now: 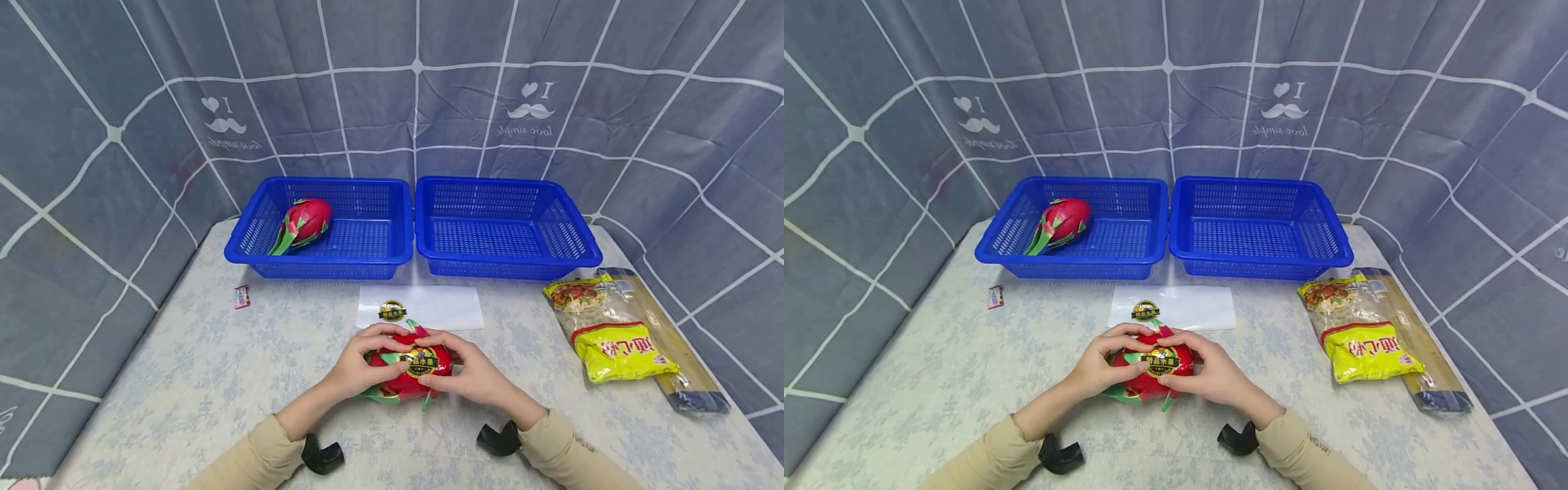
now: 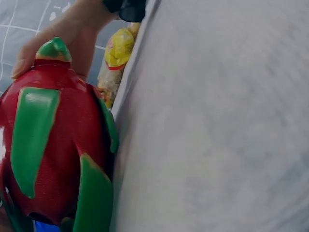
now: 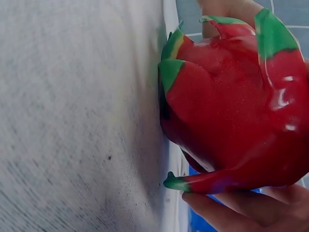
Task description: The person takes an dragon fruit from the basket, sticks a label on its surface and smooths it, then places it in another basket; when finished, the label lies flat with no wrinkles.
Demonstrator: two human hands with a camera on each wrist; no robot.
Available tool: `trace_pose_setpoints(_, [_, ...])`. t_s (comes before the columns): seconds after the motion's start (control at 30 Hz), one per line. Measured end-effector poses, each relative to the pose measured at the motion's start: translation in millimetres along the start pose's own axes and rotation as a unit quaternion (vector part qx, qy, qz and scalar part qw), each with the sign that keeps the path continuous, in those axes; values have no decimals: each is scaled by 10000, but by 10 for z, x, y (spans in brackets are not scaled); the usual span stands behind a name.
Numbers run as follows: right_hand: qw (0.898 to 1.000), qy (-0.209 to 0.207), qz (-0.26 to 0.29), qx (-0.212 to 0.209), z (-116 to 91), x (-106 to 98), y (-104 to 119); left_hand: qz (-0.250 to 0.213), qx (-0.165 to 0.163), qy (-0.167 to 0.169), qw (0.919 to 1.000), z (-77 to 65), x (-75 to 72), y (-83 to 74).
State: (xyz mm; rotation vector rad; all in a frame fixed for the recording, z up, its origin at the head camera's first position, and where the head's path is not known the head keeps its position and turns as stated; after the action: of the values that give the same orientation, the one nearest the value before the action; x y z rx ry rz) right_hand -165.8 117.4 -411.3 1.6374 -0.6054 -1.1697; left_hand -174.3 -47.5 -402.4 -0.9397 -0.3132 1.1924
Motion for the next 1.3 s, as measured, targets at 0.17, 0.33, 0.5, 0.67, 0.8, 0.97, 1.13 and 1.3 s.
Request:
trace_pose_setpoints(0.17, [9998,-135,-101,64,-17,6,10,215,121,58,9997,-12,18,2])
trace_pose_setpoints(0.33, [9994,-61,-320,103,-20,14,21,211,207,195,9994,-12,8,2])
trace_pose_setpoints(0.5, [9971,112,-744,116,-39,17,61,13,304,462,9985,1,-1,5])
trace_pose_setpoints(0.67, [9965,218,-793,138,-66,21,113,-491,396,615,9961,28,-13,-6])
trace_pose_setpoints(0.8, [9976,395,-561,59,-57,22,119,-828,22,553,9950,33,-14,32])
trace_pose_setpoints(0.97, [9971,704,-244,179,-38,-22,87,-1121,-301,432,9923,38,-37,57])
trace_pose_setpoints(1.13, [9931,1160,102,153,-27,-163,38,-1194,-720,112,9902,43,-195,137])
trace_pose_setpoints(1.3, [9846,1648,574,-61,-65,-457,10,-1109,-1345,-387,9839,37,-372,259])
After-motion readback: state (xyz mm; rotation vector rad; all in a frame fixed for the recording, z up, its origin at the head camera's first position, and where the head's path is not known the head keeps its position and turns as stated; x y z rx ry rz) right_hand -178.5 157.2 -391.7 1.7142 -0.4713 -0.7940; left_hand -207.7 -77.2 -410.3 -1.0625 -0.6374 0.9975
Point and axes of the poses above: each hand's wrist, its own z-axis towards the middle knuckle, its own x-axis out of the palm, y = z × x, the point moved 7 cm from there along z, towards the middle knuckle, and after that the axes turned 12 degrees about x, right-handed, at the moved point
